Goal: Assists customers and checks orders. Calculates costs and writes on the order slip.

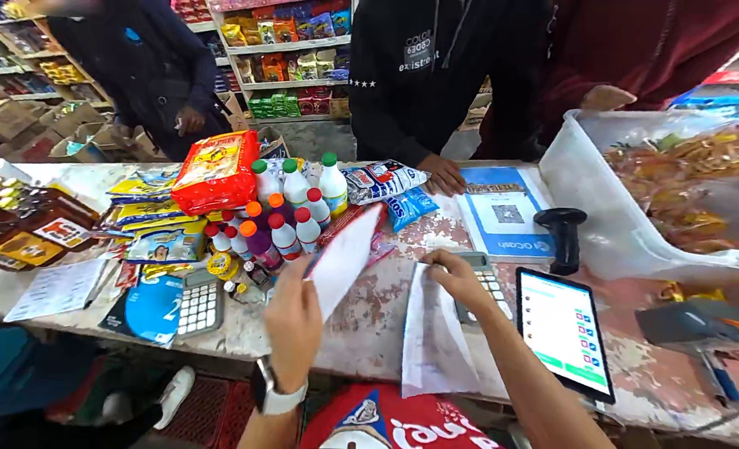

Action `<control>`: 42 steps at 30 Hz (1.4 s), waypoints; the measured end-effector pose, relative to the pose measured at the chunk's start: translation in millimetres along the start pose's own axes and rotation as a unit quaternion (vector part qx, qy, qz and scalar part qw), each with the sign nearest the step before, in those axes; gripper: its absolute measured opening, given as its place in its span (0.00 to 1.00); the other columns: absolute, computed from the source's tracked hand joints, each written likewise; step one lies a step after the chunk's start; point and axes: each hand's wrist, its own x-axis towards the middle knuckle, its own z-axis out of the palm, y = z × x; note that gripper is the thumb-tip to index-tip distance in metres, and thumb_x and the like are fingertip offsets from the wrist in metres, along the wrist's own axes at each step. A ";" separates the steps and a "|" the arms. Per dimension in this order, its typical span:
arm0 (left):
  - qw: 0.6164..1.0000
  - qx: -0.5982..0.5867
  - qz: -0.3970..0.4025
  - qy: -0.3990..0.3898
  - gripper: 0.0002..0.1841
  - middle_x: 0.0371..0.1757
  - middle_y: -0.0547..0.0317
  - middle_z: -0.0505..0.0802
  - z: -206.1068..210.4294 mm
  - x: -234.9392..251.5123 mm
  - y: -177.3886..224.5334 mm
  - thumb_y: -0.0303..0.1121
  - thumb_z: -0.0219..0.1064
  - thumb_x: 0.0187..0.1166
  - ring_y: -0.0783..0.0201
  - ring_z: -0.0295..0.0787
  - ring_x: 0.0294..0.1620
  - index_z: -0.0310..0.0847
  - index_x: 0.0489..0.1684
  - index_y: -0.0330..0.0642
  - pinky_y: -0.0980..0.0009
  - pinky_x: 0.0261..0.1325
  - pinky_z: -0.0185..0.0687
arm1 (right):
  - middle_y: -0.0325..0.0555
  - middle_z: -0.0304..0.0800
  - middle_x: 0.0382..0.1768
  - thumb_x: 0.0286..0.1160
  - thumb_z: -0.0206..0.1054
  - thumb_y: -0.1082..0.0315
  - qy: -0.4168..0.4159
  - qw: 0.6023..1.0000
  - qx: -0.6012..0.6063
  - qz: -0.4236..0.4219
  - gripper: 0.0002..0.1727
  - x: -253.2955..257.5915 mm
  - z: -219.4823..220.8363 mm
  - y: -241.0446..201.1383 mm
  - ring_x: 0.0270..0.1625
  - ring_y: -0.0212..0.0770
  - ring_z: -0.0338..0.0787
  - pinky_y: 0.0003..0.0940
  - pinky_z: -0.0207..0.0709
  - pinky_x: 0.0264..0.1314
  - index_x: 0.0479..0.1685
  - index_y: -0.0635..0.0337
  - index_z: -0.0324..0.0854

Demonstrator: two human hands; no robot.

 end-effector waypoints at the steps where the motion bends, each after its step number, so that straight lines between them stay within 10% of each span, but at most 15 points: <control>1: 0.999 -0.007 0.004 0.038 0.16 0.51 0.38 0.94 -7.5 6.0 0.6 0.26 0.54 0.87 0.64 0.92 0.52 0.83 0.57 0.22 0.73 0.59 0.85 | 0.62 0.91 0.50 0.73 0.59 0.73 -0.011 0.999 -0.039 0.010 0.15 8.9 3.9 -3.2 0.56 0.46 0.89 0.42 0.79 0.65 0.50 0.77 0.85; 7: 0.965 -0.250 -0.050 0.066 0.10 0.49 0.72 0.93 -3.1 16.6 3.2 0.24 0.58 0.87 0.85 0.89 0.51 0.79 0.57 0.28 0.81 0.57 0.88 | 0.75 0.82 0.67 0.71 0.71 0.72 -0.029 0.978 -0.202 0.038 0.25 28.6 21.6 11.7 0.74 0.75 0.78 0.71 0.65 0.79 0.68 0.76 0.79; 12: 0.870 -0.399 -0.280 -0.071 0.09 0.40 0.64 0.95 28.0 -3.5 5.8 0.22 0.56 0.86 0.73 0.94 0.41 0.79 0.54 0.31 0.72 0.49 0.93 | 0.83 0.69 0.78 0.83 0.56 0.74 0.097 0.928 -0.358 0.045 0.20 -19.2 -1.7 -4.0 0.84 0.87 0.60 0.86 0.39 0.82 0.69 0.74 0.80; 17: 0.809 -0.419 -0.380 -0.158 0.10 0.41 0.58 0.95 61.4 -27.7 6.1 0.23 0.54 0.88 0.69 0.95 0.39 0.78 0.58 0.29 0.69 0.47 0.94 | 0.78 0.69 0.80 0.83 0.61 0.67 0.117 0.954 -0.258 0.097 0.21 -26.9 -29.3 23.0 0.84 0.78 0.65 0.74 0.56 0.83 0.68 0.69 0.83; 23: 0.857 -0.283 -0.316 -0.293 0.18 0.56 0.45 0.92 106.5 -78.3 -10.1 0.26 0.58 0.85 0.65 0.92 0.55 0.75 0.70 0.25 0.67 0.62 0.88 | 0.64 0.90 0.59 0.84 0.60 0.70 0.253 0.954 -0.126 0.098 0.15 -57.1 -33.8 19.2 0.66 0.53 0.88 0.45 0.78 0.74 0.56 0.73 0.87; 27: 0.933 -0.081 -0.176 -0.304 0.39 0.75 0.20 0.77 120.2 -95.4 -15.6 0.27 0.70 0.73 0.29 0.76 0.75 0.57 0.85 0.21 0.38 0.76 0.72 | 0.60 0.92 0.56 0.79 0.64 0.71 0.207 0.966 -0.152 0.030 0.13 -90.0 -12.8 2.1 0.64 0.52 0.91 0.43 0.82 0.71 0.52 0.69 0.90; 29: 0.947 -0.001 -0.072 -0.312 0.38 0.80 0.13 0.68 119.5 -96.4 -16.1 0.30 0.73 0.70 0.16 0.65 0.79 0.64 0.81 0.20 0.28 0.78 0.62 | 0.57 0.93 0.50 0.80 0.64 0.69 0.206 0.961 -0.184 0.015 0.12 -108.7 -17.1 -4.7 0.51 0.46 0.94 0.38 0.88 0.56 0.49 0.67 0.90; 33: 0.931 -0.050 0.103 -0.346 0.24 0.71 0.23 0.82 128.4 -104.8 -21.8 0.43 0.65 0.74 0.20 0.72 0.77 0.89 0.57 0.30 0.27 0.77 0.61 | 0.59 0.95 0.36 0.78 0.65 0.73 0.396 0.858 -0.320 0.067 0.12 -153.0 -86.6 -17.4 0.36 0.48 0.96 0.42 0.91 0.42 0.44 0.73 0.91; 37: 0.871 -0.114 0.151 -0.453 0.44 0.76 0.30 0.81 132.6 -114.1 -13.5 0.69 0.74 0.55 0.21 0.65 0.83 0.89 0.64 0.41 0.22 0.77 0.55 | 0.66 0.89 0.50 0.89 0.56 0.66 0.590 0.726 -0.287 0.206 0.21 -213.1 -196.3 -21.6 0.46 0.50 0.92 0.47 0.87 0.53 0.65 0.77 0.78; 42: 0.859 -0.097 0.171 -0.473 0.53 0.81 0.29 0.76 141.0 -122.6 -15.9 0.77 0.70 0.48 0.22 0.61 0.85 0.85 0.71 0.44 0.21 0.79 0.49 | 0.62 0.92 0.51 0.87 0.59 0.67 0.402 0.776 -0.201 0.443 0.16 -242.6 -233.3 -10.5 0.45 0.53 0.93 0.52 0.86 0.52 0.62 0.70 0.83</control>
